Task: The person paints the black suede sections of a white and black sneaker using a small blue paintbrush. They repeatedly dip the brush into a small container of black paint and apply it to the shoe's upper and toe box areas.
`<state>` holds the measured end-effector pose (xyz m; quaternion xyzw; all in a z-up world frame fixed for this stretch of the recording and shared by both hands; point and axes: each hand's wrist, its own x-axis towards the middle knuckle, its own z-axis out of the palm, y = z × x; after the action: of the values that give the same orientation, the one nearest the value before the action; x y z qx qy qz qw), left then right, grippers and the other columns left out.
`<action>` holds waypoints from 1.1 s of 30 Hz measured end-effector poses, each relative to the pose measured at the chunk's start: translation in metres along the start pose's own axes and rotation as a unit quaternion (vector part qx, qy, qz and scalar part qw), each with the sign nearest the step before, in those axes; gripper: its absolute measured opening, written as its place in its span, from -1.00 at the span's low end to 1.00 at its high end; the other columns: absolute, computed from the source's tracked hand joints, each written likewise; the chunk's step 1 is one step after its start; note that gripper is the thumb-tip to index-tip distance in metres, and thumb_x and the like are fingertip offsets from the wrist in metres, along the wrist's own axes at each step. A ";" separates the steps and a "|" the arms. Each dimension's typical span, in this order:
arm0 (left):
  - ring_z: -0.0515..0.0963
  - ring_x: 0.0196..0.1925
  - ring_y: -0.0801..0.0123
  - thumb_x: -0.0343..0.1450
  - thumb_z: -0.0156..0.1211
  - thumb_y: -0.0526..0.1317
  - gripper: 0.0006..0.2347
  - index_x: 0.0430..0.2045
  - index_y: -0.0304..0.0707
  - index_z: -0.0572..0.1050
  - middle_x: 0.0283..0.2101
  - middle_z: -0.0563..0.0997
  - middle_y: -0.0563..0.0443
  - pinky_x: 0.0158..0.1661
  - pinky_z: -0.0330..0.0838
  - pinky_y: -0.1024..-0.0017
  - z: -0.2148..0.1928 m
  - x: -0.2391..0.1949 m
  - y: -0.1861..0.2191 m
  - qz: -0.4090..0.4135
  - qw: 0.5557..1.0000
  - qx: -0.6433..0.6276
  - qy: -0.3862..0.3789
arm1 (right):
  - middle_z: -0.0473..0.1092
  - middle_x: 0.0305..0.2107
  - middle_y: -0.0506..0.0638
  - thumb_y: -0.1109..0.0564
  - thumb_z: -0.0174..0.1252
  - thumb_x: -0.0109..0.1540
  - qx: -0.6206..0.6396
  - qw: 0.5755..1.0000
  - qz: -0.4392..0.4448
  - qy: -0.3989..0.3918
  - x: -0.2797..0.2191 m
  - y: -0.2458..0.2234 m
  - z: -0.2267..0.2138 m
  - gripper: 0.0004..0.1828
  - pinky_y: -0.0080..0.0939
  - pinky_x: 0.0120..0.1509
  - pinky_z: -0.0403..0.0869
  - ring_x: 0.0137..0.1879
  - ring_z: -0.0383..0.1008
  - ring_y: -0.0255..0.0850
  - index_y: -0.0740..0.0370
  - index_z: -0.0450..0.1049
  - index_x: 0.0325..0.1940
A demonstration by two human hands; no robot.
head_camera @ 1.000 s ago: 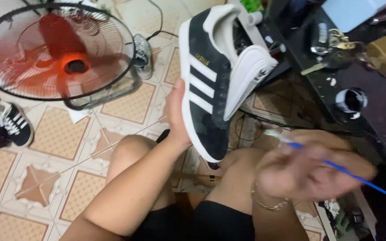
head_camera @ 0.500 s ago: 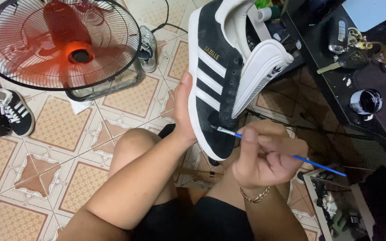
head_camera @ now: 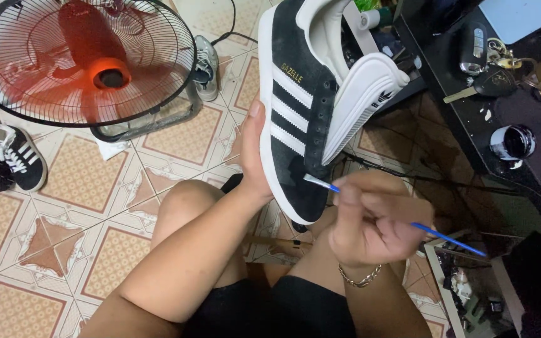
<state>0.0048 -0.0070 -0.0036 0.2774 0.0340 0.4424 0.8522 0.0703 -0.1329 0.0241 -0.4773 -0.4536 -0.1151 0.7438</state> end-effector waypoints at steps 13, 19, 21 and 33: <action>0.58 0.16 0.19 0.67 -0.34 -0.02 -0.54 0.25 -0.47 0.34 0.12 0.57 -0.24 0.25 0.43 0.23 -0.007 -0.001 -0.002 -0.010 1.000 -0.006 0.016 | 0.45 -0.36 0.26 0.42 0.15 0.36 -0.006 0.999 0.027 -0.045 -0.002 -0.001 -0.006 -0.78 -0.42 -0.43 0.42 -0.44 0.46 -0.30 0.31 0.26 -0.02; 0.59 0.10 0.19 0.67 -0.27 0.00 -0.55 0.19 -0.47 0.39 0.06 0.58 -0.24 0.20 0.45 0.24 -0.024 -0.005 -0.008 -0.033 0.999 -0.030 0.025 | 0.36 -0.51 0.18 0.35 0.16 0.36 -0.025 1.000 -0.003 0.017 0.017 -0.012 0.004 -0.80 -0.40 -0.42 0.36 -0.49 0.39 -0.28 0.28 0.25 -0.08; 0.58 0.11 0.20 0.66 -0.23 0.00 -0.57 0.19 -0.45 0.39 0.06 0.58 -0.22 0.20 0.44 0.25 -0.035 -0.004 -0.016 -0.057 0.995 -0.069 0.039 | 0.30 -0.55 0.13 0.33 0.17 0.38 -0.046 0.997 -0.033 0.050 0.033 -0.011 -0.011 -0.79 -0.37 -0.39 0.36 -0.47 0.36 -0.24 0.26 0.23 -0.10; 0.55 0.18 0.18 0.64 -0.29 -0.01 -0.54 0.31 -0.37 0.28 0.16 0.53 -0.17 0.24 0.42 0.22 0.011 0.001 0.005 -0.052 0.998 0.021 0.040 | 0.38 -0.27 0.01 0.30 0.15 0.52 -0.233 0.959 -0.029 0.162 0.088 0.013 -0.114 -0.78 -0.52 -0.24 0.30 -0.33 0.34 -0.41 0.25 0.20 0.06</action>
<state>0.0046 -0.0089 0.0080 0.2748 0.0915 0.4072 0.8662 0.1921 -0.1964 0.0705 -0.5985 -0.3012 -0.3149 0.6722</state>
